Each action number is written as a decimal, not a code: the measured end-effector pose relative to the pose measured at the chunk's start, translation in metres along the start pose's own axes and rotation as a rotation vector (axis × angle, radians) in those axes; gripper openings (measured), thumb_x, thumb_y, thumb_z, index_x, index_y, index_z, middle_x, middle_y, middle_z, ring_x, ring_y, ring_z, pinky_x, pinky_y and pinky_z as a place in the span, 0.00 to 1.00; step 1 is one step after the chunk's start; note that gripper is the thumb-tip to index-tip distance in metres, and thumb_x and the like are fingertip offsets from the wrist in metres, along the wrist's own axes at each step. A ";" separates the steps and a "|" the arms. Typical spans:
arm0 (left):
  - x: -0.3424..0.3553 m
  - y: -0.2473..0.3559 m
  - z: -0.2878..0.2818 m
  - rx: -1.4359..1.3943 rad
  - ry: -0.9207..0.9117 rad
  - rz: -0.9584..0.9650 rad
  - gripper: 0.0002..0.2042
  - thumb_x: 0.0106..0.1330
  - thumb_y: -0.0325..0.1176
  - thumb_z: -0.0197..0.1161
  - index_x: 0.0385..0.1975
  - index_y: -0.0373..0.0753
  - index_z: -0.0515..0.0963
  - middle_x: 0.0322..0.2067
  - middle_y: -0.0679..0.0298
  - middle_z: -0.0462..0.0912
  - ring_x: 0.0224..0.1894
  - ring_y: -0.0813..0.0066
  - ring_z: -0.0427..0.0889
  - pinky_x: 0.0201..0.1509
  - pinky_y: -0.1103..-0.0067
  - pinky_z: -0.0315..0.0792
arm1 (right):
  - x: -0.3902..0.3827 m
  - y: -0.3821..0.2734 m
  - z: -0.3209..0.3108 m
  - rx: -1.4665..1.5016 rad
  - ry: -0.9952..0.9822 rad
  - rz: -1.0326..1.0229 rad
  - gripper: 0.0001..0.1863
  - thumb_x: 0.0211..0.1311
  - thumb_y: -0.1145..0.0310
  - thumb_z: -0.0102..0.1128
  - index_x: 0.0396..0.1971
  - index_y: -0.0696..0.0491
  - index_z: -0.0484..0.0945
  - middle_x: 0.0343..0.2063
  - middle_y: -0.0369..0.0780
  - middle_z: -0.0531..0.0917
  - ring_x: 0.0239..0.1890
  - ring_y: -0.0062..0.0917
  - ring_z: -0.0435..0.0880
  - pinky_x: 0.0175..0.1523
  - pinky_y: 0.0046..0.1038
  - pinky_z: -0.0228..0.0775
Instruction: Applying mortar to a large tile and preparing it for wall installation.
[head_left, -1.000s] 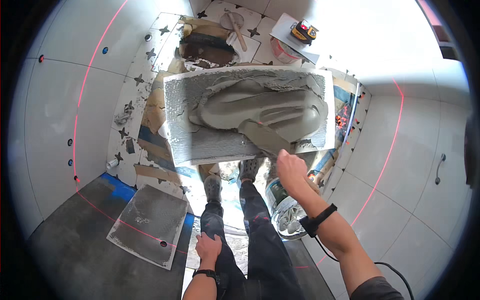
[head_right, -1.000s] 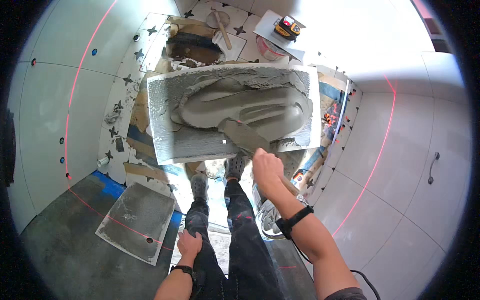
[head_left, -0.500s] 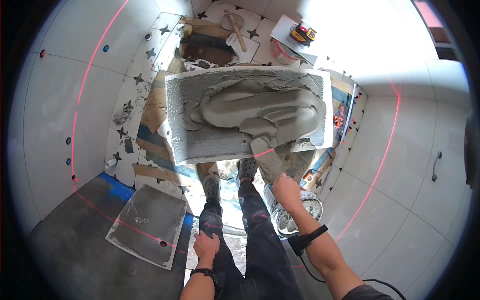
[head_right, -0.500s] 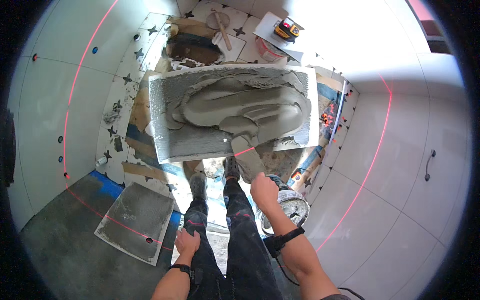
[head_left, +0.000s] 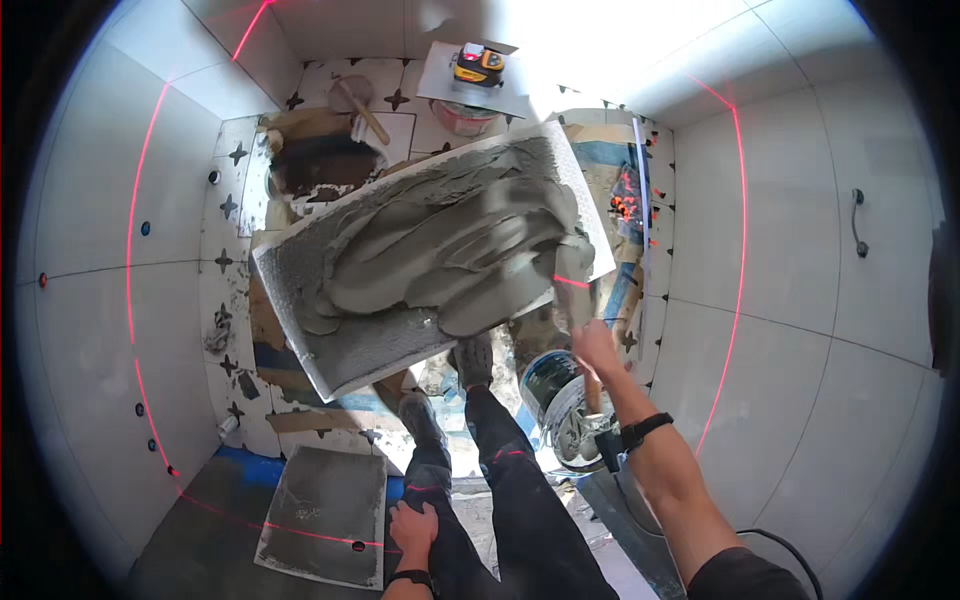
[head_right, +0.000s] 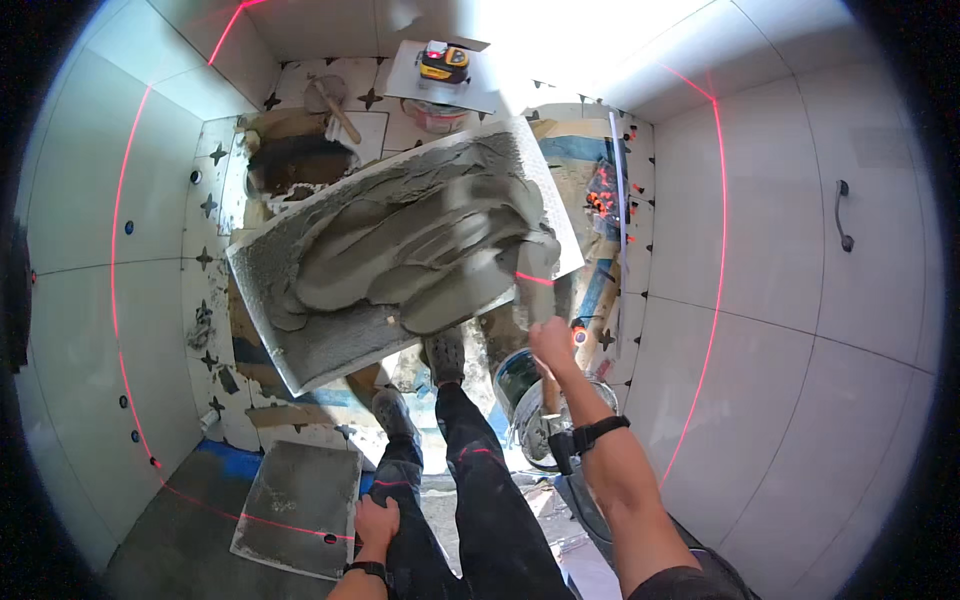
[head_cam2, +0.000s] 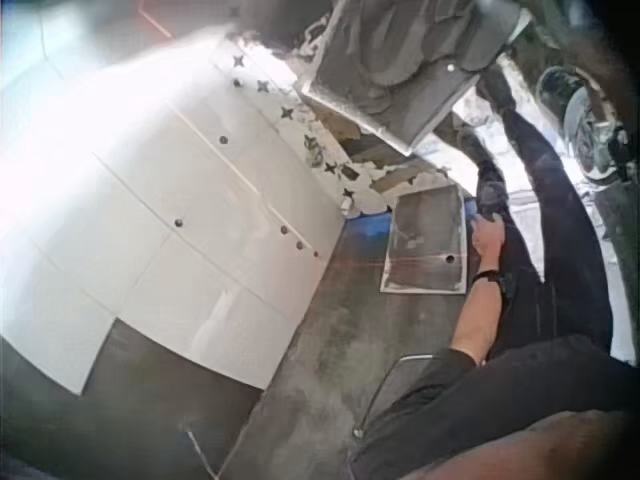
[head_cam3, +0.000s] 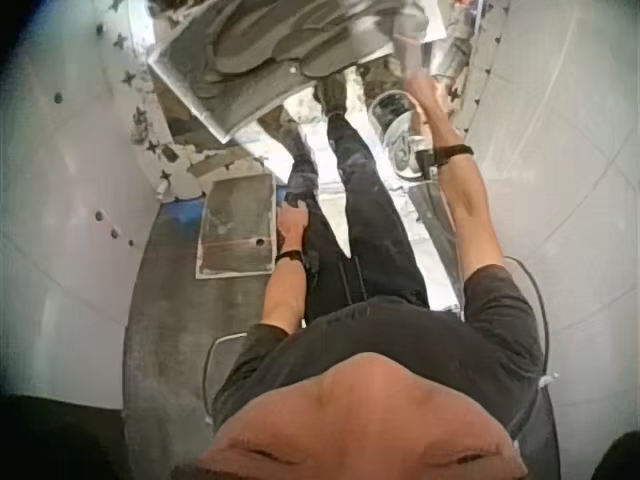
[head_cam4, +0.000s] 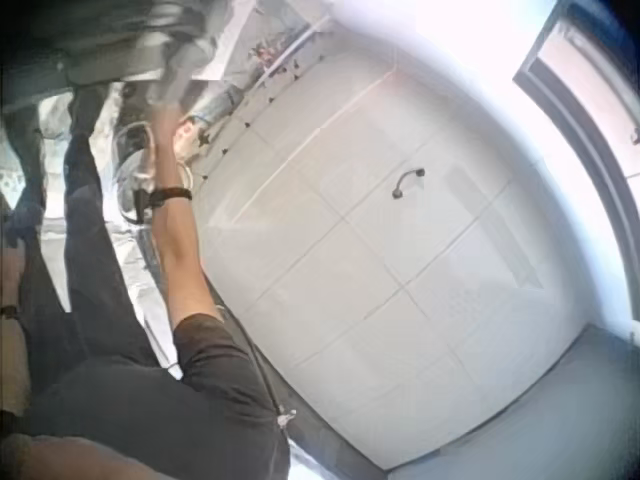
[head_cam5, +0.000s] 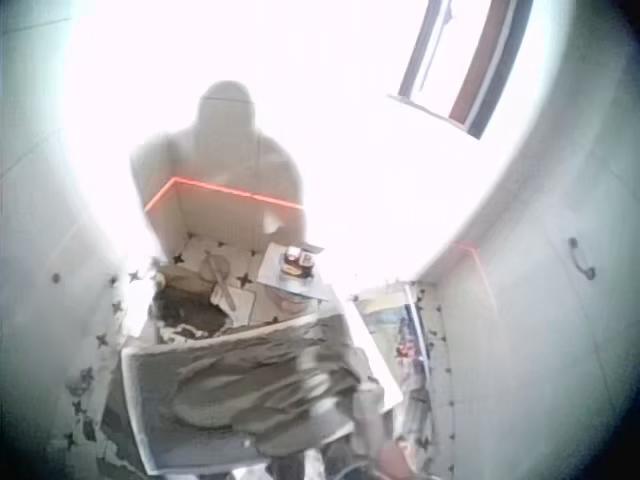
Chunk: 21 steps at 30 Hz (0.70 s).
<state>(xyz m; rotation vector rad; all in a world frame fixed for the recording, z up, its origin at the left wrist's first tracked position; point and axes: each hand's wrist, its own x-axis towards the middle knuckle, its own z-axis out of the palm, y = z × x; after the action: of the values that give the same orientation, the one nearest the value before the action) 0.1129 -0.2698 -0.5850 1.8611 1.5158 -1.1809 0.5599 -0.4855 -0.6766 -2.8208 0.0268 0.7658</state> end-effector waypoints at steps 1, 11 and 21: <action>0.000 0.007 0.002 0.011 -0.001 0.024 0.28 0.63 0.50 0.60 0.53 0.30 0.75 0.50 0.43 0.79 0.55 0.43 0.79 0.60 0.57 0.73 | 0.003 -0.003 0.010 0.238 -0.145 0.118 0.21 0.61 0.57 0.57 0.36 0.64 0.79 0.33 0.57 0.86 0.41 0.57 0.86 0.49 0.52 0.77; 0.006 0.010 -0.013 0.103 -0.134 0.054 0.37 0.64 0.56 0.59 0.60 0.26 0.67 0.57 0.38 0.73 0.61 0.41 0.74 0.64 0.59 0.71 | 0.016 -0.028 -0.062 -0.296 0.099 -0.010 0.07 0.64 0.68 0.55 0.32 0.55 0.79 0.31 0.52 0.87 0.36 0.49 0.89 0.43 0.51 0.79; 0.008 0.044 -0.036 0.197 -0.159 0.108 0.44 0.61 0.57 0.64 0.67 0.28 0.58 0.63 0.36 0.65 0.60 0.34 0.73 0.63 0.54 0.71 | -0.003 0.031 -0.056 -0.425 0.075 -0.138 0.08 0.63 0.69 0.55 0.37 0.57 0.76 0.29 0.53 0.86 0.29 0.40 0.89 0.36 0.40 0.81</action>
<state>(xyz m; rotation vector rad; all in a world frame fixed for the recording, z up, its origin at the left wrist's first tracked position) 0.1664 -0.2501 -0.5798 1.8957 1.2363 -1.4337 0.5828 -0.5276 -0.6343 -3.2030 -0.3562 0.7036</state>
